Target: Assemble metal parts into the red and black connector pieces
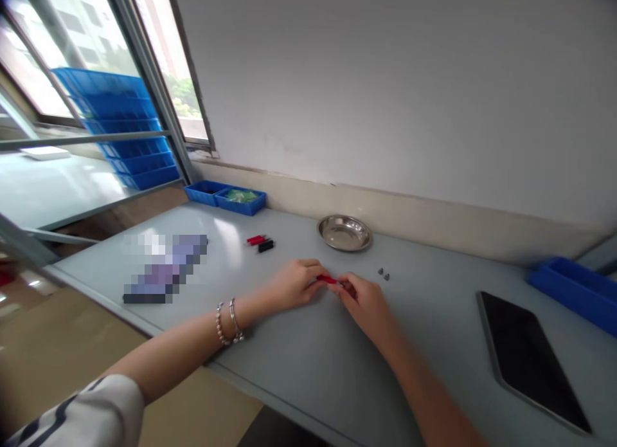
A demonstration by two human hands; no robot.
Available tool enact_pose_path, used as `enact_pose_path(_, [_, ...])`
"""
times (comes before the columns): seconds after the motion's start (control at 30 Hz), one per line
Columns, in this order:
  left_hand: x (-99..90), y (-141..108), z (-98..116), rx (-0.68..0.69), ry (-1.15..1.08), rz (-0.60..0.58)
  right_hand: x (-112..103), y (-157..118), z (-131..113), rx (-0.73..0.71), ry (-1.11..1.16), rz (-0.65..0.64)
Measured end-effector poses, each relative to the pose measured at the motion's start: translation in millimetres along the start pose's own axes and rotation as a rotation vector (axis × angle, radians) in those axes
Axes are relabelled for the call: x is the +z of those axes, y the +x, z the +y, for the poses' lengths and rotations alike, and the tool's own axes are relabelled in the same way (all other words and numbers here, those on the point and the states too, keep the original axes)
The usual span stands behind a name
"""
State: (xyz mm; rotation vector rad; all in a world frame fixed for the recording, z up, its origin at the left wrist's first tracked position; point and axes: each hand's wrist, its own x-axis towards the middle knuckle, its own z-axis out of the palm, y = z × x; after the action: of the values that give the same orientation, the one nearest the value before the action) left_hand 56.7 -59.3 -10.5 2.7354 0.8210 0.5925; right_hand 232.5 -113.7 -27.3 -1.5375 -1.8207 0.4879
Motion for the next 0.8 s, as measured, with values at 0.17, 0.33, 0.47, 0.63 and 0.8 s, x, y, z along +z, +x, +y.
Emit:
enact_pose_path(0.17, [-14.2,4,-16,-0.159,0.041,0.218,-7,3,5,-0.006,-0.050,0.173])
enact_pose_path(0.33, [-29.5,5,-38,-0.313,0.104,0.461,-18,5,19,-0.005,-0.138,0.320])
enact_pose_path(0.47, [-37.5,3,-57,-0.453,0.207,0.554,-25,6,25,0.029,-0.183,0.386])
enact_pose_path(0.63, [-41.0,-1,-80,-0.657,0.253,0.390,-30,6,24,0.080,-0.185,0.419])
enact_pose_path(0.8, [-43.5,-4,-93,-0.781,0.205,0.243,-32,6,36,0.127,-0.271,0.403])
